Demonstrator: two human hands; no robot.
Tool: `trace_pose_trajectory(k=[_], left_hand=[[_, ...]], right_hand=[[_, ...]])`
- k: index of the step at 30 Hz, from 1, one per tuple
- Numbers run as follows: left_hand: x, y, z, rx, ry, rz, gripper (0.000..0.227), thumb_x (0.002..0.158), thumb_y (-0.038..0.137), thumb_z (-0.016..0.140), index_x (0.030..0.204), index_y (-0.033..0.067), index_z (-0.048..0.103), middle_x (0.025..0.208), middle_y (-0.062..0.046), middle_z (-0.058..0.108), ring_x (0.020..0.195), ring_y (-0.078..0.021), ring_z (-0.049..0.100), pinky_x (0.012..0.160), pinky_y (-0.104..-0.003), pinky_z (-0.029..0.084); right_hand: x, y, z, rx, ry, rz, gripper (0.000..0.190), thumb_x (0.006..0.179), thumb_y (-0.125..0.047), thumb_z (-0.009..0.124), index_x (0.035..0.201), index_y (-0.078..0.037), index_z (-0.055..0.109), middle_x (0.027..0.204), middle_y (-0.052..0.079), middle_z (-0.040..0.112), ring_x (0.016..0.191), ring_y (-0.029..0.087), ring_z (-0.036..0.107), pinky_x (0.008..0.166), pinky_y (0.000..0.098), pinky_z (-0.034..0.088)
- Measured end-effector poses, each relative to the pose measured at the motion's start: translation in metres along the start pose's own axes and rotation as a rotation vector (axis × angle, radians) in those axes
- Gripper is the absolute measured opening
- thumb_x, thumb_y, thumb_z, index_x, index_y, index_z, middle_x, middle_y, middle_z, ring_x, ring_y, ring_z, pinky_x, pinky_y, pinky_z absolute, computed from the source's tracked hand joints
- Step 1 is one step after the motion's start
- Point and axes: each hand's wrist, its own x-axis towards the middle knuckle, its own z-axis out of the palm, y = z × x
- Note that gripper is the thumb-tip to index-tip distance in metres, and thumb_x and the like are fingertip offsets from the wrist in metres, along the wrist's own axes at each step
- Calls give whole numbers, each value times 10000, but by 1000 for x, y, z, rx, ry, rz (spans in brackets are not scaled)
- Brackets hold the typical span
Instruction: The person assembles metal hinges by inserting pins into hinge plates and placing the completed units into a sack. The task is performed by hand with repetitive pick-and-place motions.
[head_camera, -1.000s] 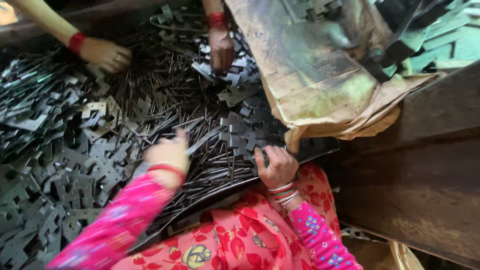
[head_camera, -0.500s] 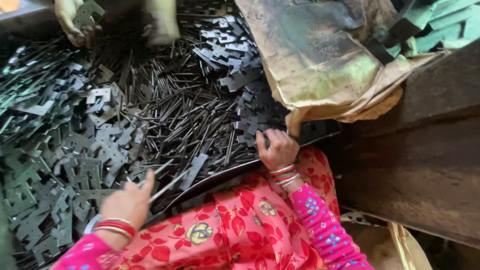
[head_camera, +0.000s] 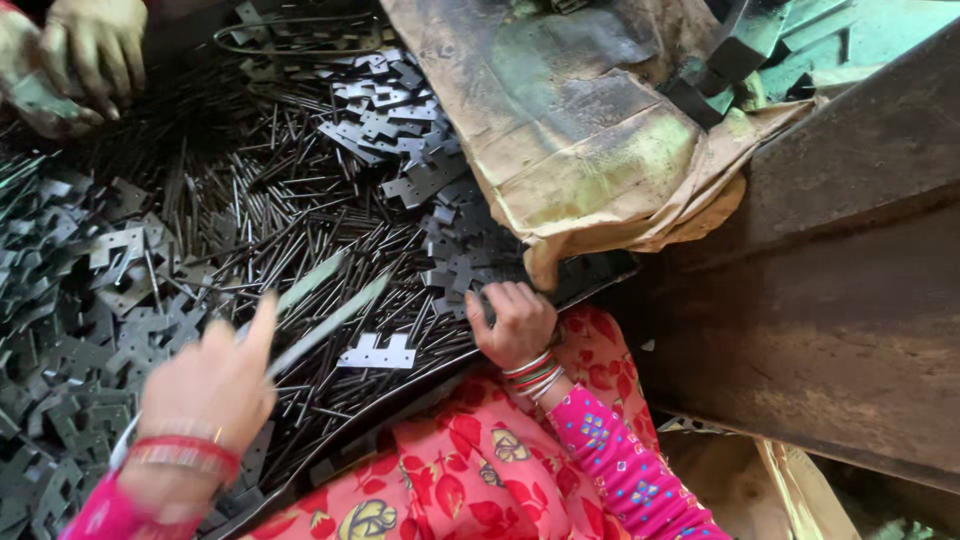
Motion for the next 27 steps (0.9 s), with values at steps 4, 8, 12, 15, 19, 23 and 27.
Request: trace_pose_trajectory(k=[4, 8, 12, 15, 19, 23, 27], left_hand=[[100, 68, 9, -224, 164, 128, 413, 1000, 165, 542, 1412, 182, 516, 1017, -129, 682, 915, -381, 718, 753, -533, 586], [211, 206, 54, -76, 383, 325, 417, 996, 207, 504, 1406, 259, 555, 1014, -127, 659, 853, -338, 710, 623, -513, 572], [271, 262, 92, 156, 242, 134, 353, 1043, 286, 420, 1364, 391, 523, 1054, -107, 631, 865, -332, 691, 638, -594, 536], [258, 226, 105, 163, 372, -3, 636, 984, 160, 468, 1525, 471, 344, 925, -103, 659, 722, -310, 708, 562, -556, 552], [193, 162, 90, 46, 168, -36, 628, 979, 174, 503, 1545, 407, 361, 946, -91, 647, 774, -324, 720, 598, -604, 570], [118, 82, 57, 37, -23, -56, 350, 993, 302, 549, 1338, 294, 608, 1048, -59, 660, 939, -300, 721, 762, -553, 586], [51, 7, 25, 145, -77, -78, 650, 980, 197, 483, 1598, 327, 329, 1051, -150, 679, 810, -339, 762, 675, -497, 618]], right_hand=[[-1, -1, -2, 11, 0, 9, 286, 929, -298, 704, 736, -109, 611, 692, 81, 580, 665, 301, 595, 572, 444, 448], [2, -4, -4, -8, 3, 1, 307, 936, -294, 688, 713, -112, 580, 696, 85, 572, 673, 300, 591, 584, 443, 447], [3, 3, -5, 14, -2, 0, 298, 932, -301, 677, 726, -108, 582, 695, 87, 563, 668, 300, 584, 579, 442, 441], [-1, 3, -3, -5, -10, -18, 304, 933, -304, 673, 718, -113, 576, 712, 82, 580, 684, 293, 599, 584, 443, 443], [0, 1, -4, 28, -28, 2, 290, 941, -306, 680, 740, -114, 599, 723, 77, 590, 691, 295, 600, 594, 444, 453], [0, 1, -9, 46, -2, -2, 299, 940, -316, 685, 744, -112, 588, 735, 72, 585, 711, 294, 602, 615, 436, 466], [-1, 0, -3, 21, 27, 3, 302, 914, -334, 696, 735, -115, 592, 714, 72, 573, 692, 297, 591, 579, 443, 426]])
